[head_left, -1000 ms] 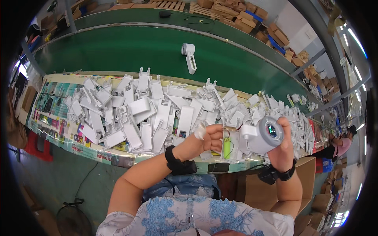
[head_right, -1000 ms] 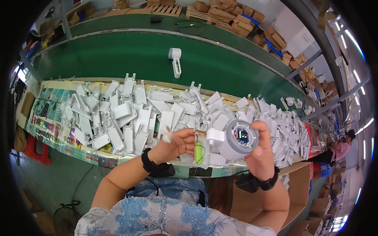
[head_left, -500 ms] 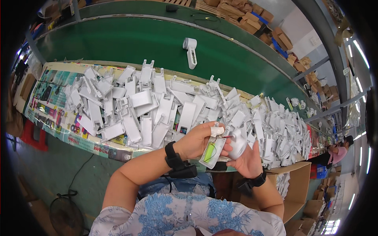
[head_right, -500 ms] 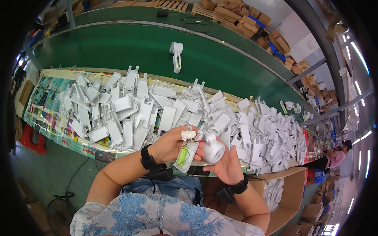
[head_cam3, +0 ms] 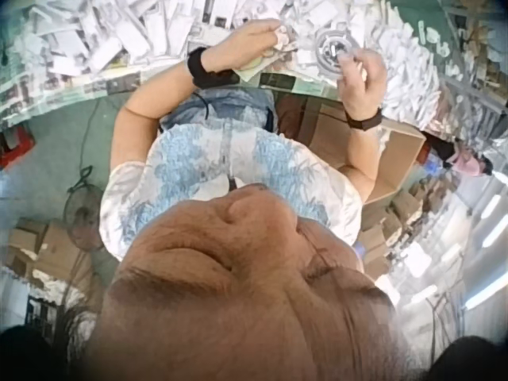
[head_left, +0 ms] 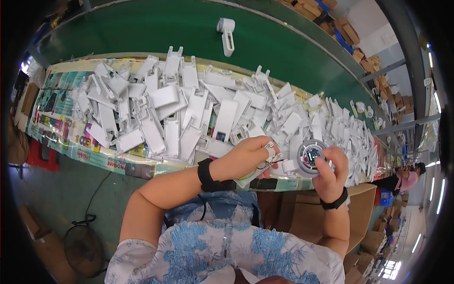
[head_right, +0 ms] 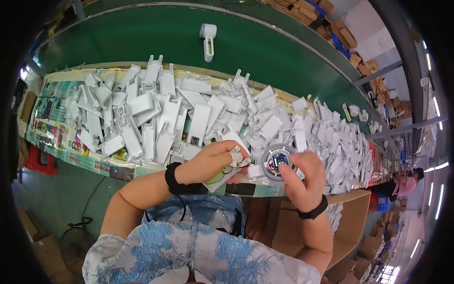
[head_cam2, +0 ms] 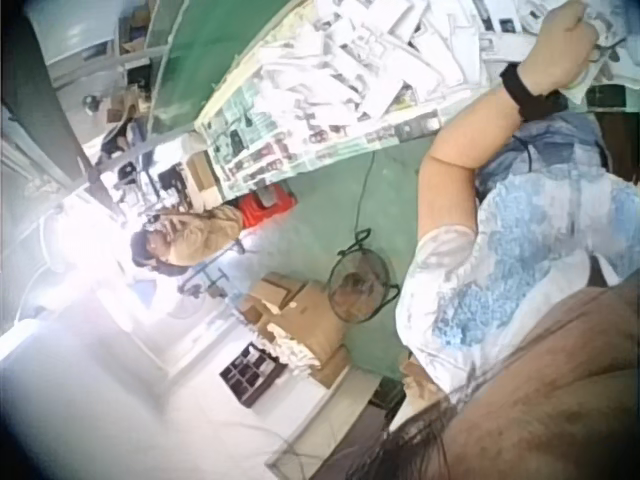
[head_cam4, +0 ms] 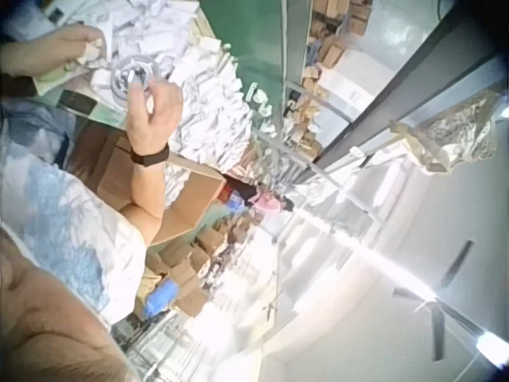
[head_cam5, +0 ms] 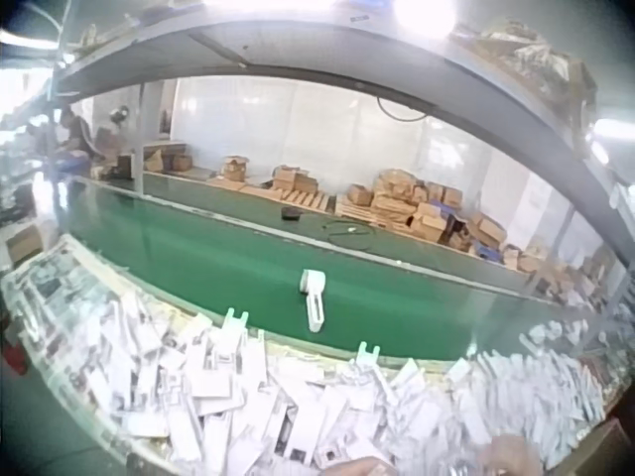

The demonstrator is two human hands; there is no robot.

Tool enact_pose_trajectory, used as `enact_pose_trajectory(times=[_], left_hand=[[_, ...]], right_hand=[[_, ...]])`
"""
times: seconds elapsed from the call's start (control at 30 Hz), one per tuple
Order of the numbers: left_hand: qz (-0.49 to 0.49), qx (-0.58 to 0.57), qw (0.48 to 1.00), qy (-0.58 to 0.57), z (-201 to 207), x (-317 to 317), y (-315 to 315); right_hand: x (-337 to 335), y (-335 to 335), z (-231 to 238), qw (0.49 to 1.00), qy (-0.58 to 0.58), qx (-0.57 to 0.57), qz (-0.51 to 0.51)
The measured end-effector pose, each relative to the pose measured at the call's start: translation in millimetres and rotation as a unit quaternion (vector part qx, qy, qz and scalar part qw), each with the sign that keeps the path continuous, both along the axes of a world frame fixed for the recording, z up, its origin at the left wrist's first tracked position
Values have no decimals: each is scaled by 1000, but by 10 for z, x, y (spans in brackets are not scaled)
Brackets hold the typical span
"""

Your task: The recorder is seen at an assembly line, picking up components of portable handheld fans, snapping the fan head onto the handle/base, and checking the assembly.

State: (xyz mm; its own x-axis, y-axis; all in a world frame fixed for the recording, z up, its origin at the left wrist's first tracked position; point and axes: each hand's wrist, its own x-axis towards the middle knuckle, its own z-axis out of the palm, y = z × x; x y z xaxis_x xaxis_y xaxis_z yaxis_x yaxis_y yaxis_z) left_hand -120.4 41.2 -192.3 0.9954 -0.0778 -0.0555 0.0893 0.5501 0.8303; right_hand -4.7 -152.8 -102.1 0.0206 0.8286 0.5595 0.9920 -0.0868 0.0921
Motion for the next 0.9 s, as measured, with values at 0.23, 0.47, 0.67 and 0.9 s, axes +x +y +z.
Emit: enact_pose_trajectory(times=[0.23,0.47,0.67,0.9], left_hand=[[-39,216,975,-24,124,-44,58],[-9,263,963,-54,102,-75,31],[22,299,950,-83,105,-93,12],[95,492,856,-124,102,-113,-76]], right_hand=[[60,81,11,999,-45,-28,-4],[13,34,74,998,-25,-56,-11],[-20,2,111,996,-41,-79,-4],[-160,73,362,913,351,-206,16]])
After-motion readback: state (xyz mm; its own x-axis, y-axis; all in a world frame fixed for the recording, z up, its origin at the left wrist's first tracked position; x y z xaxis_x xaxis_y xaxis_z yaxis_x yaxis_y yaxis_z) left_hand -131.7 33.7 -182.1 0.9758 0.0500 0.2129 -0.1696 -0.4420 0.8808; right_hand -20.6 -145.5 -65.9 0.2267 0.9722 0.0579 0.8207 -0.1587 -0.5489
